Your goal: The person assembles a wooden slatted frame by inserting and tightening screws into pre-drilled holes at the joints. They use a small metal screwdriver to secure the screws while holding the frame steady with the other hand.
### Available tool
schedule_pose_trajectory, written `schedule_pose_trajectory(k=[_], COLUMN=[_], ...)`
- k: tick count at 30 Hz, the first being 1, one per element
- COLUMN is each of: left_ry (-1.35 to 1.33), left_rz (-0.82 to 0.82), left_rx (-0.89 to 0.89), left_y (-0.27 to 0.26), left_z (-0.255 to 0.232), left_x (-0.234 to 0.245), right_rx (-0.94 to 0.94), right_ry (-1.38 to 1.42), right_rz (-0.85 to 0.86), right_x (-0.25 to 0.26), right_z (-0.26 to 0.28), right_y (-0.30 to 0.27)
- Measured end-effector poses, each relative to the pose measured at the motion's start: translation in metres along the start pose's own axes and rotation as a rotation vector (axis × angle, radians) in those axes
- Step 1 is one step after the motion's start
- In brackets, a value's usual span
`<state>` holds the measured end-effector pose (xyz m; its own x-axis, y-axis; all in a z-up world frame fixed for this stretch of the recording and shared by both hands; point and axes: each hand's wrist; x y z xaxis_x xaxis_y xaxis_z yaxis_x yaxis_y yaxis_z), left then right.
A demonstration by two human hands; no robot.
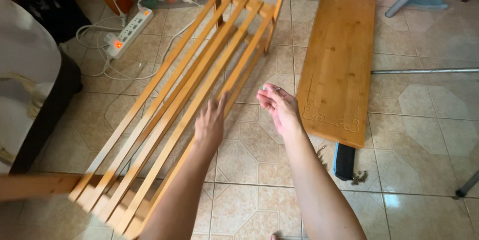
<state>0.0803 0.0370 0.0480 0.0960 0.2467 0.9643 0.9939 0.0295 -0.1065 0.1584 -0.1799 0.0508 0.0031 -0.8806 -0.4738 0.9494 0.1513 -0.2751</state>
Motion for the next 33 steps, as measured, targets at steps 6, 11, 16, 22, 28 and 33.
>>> schedule_pose_trajectory(k=[6,11,16,22,28,33], left_ry=[0.048,0.215,0.069,0.048,-0.017,0.01], left_rz=[0.202,-0.01,-0.352,-0.011,0.012,-0.109], left_rx=[0.095,0.0,-0.201,-0.168,-0.182,-0.124], left_y=[-0.089,-0.058,0.049,0.062,-0.036,-0.082], left_z=[0.023,-0.009,-0.07,-0.066,-0.046,-0.049], left_x=[0.029,0.028,0.002,-0.013,0.011,0.023], right_rx=[-0.019,0.01,0.099,0.069,0.024,-0.076], right_ry=[0.066,0.198,0.121,-0.137,-0.163,-0.16], right_rz=[-0.022,-0.067,-0.024,-0.113,-0.059,-0.054], right_x=[-0.01,0.006,0.034,0.043,0.055,0.059], right_z=[0.002,-0.006,-0.014,-0.017,-0.003,-0.021], right_y=[0.007,0.013,0.021,0.01,-0.022,-0.053])
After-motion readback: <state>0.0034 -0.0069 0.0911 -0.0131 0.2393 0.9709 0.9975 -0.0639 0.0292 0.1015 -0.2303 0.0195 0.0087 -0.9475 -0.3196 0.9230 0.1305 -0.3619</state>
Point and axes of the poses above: each hand's wrist, its own y-axis towards the middle knuckle, its own x-axis out of the back of the hand, z = x × y, and after that the axes turned 3 degrees about z, right-handed
